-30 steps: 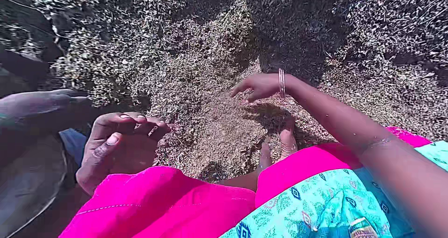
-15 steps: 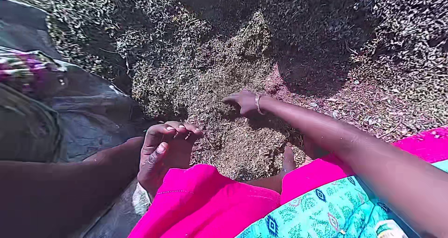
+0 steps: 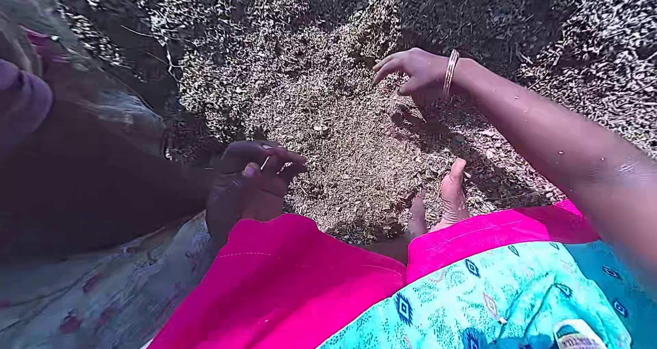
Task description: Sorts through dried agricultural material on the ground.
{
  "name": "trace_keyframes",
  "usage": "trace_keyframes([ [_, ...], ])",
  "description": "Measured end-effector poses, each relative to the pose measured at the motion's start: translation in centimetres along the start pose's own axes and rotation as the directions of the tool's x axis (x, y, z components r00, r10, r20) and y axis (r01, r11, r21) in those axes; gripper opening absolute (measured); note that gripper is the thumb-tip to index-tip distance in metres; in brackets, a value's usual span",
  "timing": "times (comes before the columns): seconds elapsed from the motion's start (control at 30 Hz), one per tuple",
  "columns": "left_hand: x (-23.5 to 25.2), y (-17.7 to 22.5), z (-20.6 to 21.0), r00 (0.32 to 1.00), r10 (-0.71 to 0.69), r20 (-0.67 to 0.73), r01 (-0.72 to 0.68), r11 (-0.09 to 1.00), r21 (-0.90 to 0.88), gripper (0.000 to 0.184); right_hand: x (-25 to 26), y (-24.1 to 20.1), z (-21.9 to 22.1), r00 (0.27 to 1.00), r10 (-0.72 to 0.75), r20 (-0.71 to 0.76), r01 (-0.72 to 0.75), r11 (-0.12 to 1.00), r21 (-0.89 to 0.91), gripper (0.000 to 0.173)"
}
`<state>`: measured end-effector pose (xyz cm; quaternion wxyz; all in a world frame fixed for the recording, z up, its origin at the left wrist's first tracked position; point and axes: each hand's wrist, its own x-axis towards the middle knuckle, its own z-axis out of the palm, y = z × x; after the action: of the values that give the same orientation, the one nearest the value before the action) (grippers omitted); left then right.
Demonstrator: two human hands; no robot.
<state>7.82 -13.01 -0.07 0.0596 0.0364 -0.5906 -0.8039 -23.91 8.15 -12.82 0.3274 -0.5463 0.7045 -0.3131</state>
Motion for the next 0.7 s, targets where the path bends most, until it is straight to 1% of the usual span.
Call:
trace_keyframes([
  [0.03,0.2,-0.1,0.0,1.000,0.008,0.020,-0.008,1.000,-0.027,0.019,2.1,0.2,-0.9,0.998,0.065,0.011,-0.065,0.997,-0.051,0.053],
  [0.1,0.6,-0.3,0.5,1.000,0.013,0.024,-0.011,0.995,-0.100,0.019,6.6,0.2,-2.1,0.986,0.157,0.047,-0.149,0.978,-0.149,0.054],
  [0.2,1.5,-1.1,2.6,1.000,0.019,-0.005,-0.019,0.979,-0.203,0.017,12.6,-0.1,-2.1,0.959,0.276,0.059,-0.250,0.929,-0.272,0.058],
  [0.27,1.8,-1.4,3.7,0.999,0.018,-0.028,-0.024,0.971,-0.236,0.016,15.6,0.5,-0.9,0.923,0.384,0.008,-0.363,0.879,-0.311,0.066],
  [0.33,1.8,-1.7,4.0,0.999,0.029,-0.016,-0.032,0.972,-0.232,0.017,16.7,1.5,1.2,0.869,0.489,-0.074,-0.487,0.820,-0.301,0.077],
  [0.37,1.6,-1.6,4.0,1.000,0.030,-0.007,-0.030,0.977,-0.212,0.018,16.9,1.7,2.5,0.850,0.516,-0.105,-0.523,0.807,-0.274,0.081],
  [0.4,1.4,-1.5,3.9,1.000,0.028,0.007,-0.026,0.981,-0.192,0.019,16.8,1.3,4.0,0.846,0.521,-0.112,-0.532,0.810,-0.247,0.082],
  [0.43,1.3,-1.3,3.8,0.999,0.029,0.016,-0.026,0.987,-0.161,0.020,16.7,0.5,5.5,0.857,0.508,-0.090,-0.515,0.830,-0.216,0.083],
  [0.47,1.2,-1.2,3.7,0.999,0.029,0.018,-0.026,0.991,-0.130,0.020,16.3,-0.7,6.9,0.883,0.468,-0.043,-0.467,0.865,-0.181,0.083],
  [0.5,1.2,-1.2,3.8,0.999,0.035,0.027,-0.032,0.995,-0.098,0.020,15.4,-2.1,8.5,0.913,0.406,0.024,-0.399,0.906,-0.143,0.082],
  [0.57,0.9,-1.0,3.9,0.998,0.048,0.044,-0.047,0.999,-0.022,0.020,12.0,-5.8,11.6,0.946,0.275,0.173,-0.267,0.961,-0.067,0.082],
  [0.63,0.7,-0.4,3.6,0.996,0.076,0.055,-0.078,0.996,0.044,0.021,7.7,-9.5,13.7,0.948,0.146,0.284,-0.133,0.989,-0.067,0.077],
  [0.67,0.4,0.0,3.2,0.994,0.093,0.052,-0.097,0.993,0.073,0.021,5.2,-10.9,14.2,0.938,0.071,0.338,-0.054,0.997,-0.058,0.072],
  [0.7,0.1,0.4,2.7,0.993,0.105,0.056,-0.110,0.990,0.093,0.021,2.6,-12.0,14.1,0.917,-0.002,0.400,0.004,1.000,-0.004,0.067],
])
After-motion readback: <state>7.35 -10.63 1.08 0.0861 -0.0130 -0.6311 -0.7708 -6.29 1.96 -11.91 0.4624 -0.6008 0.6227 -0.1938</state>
